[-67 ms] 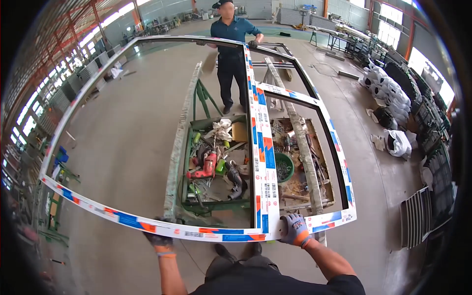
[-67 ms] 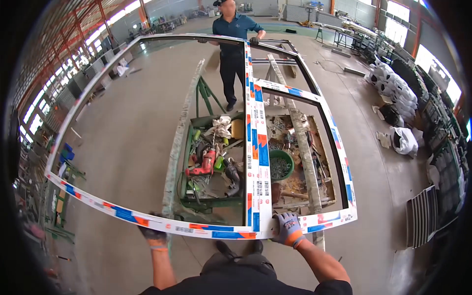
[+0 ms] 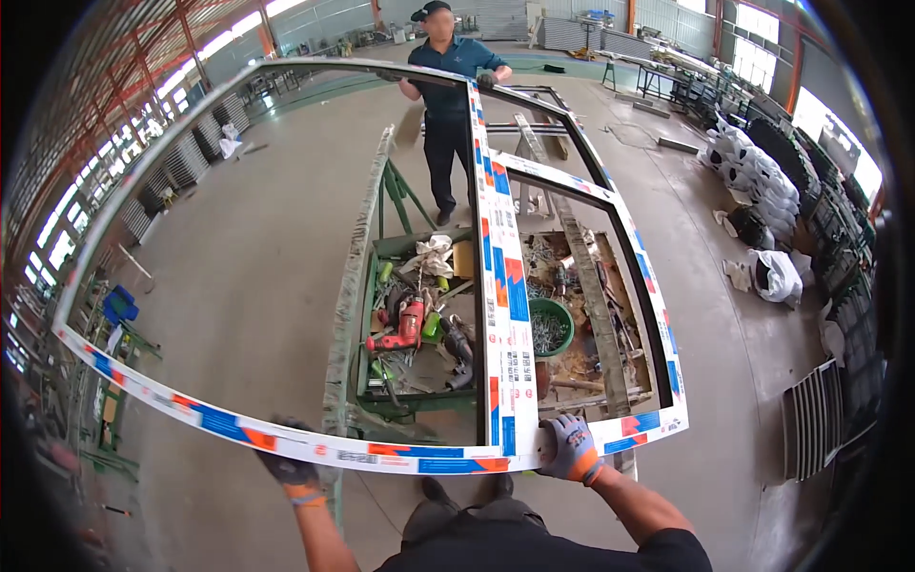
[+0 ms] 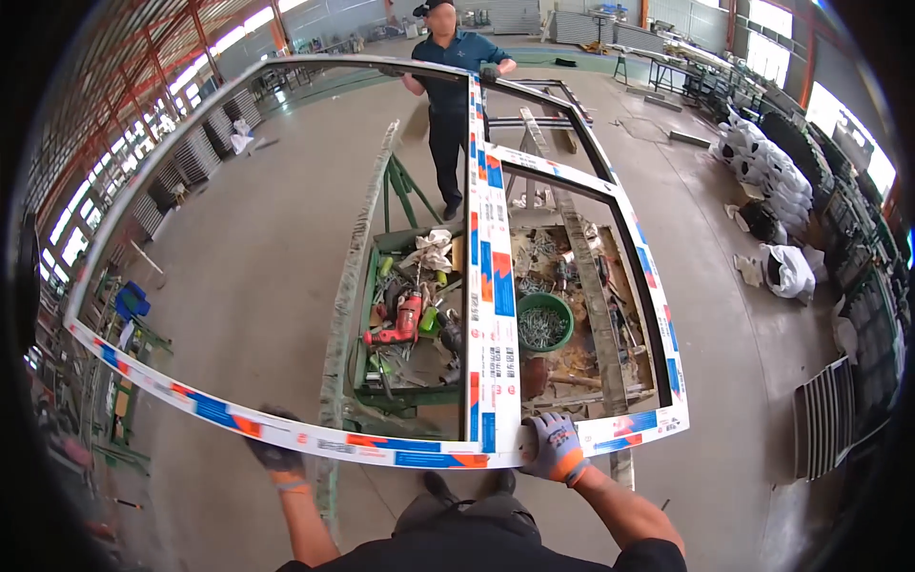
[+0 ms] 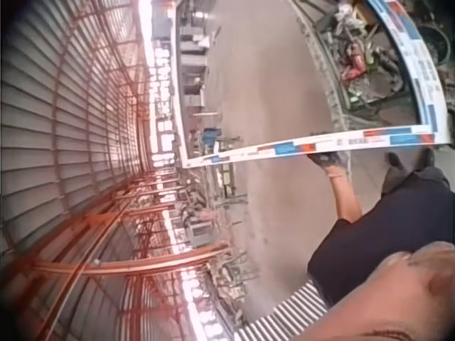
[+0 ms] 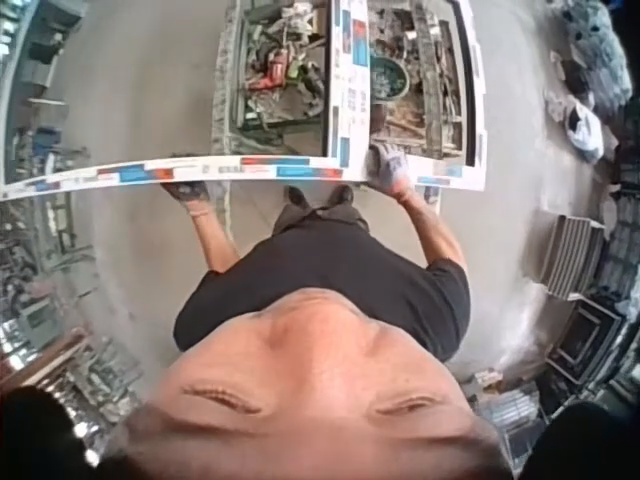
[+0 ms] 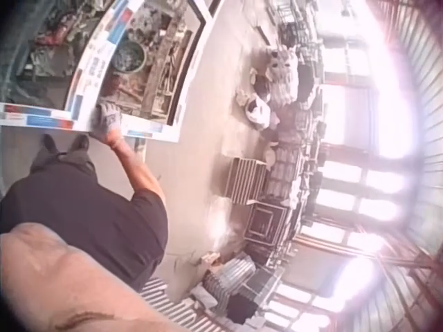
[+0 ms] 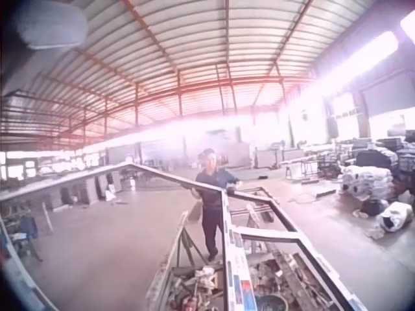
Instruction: Assembling and securing components of large metal window frames using manual tools and power drills.
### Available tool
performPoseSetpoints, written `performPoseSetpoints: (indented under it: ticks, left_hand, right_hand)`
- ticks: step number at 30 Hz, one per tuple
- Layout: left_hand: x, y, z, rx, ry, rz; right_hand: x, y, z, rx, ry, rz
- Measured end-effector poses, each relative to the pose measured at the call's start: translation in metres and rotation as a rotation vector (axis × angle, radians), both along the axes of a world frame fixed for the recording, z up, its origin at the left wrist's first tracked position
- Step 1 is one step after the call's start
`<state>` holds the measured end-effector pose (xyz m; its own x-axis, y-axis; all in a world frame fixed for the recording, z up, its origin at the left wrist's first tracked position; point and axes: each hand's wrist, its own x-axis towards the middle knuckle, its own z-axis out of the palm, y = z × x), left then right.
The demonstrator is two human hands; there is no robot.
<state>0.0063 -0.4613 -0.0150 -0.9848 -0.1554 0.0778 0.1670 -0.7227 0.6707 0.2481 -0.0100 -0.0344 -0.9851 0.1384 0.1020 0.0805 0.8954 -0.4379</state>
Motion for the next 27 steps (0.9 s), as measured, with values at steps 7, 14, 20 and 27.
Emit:
performPoseSetpoints:
  ticks: [7, 14, 20, 27]
  left_hand:
    - [0.021, 0.102, 0.106, 0.018, 1.009, -0.386]
    - [0.027, 0.101, 0.117, -1.212, 1.063, 1.337]
    - [0.043, 0.126, 0.186, -0.923, 1.262, 1.121]
    - [0.071, 0.178, 0.299, -0.485, 1.300, 0.447]
  right_hand:
    - [-0.017, -0.013, 0.066, -0.193, 0.353, 0.131]
    - [-0.015, -0.025, 0.061, -0.283, 0.431, 0.109]
    - [-0.005, -0.031, 0.068, -0.430, 0.406, 0.117]
    - [0.005, -0.035, 0.112, -0.481, 0.752, 0.210]
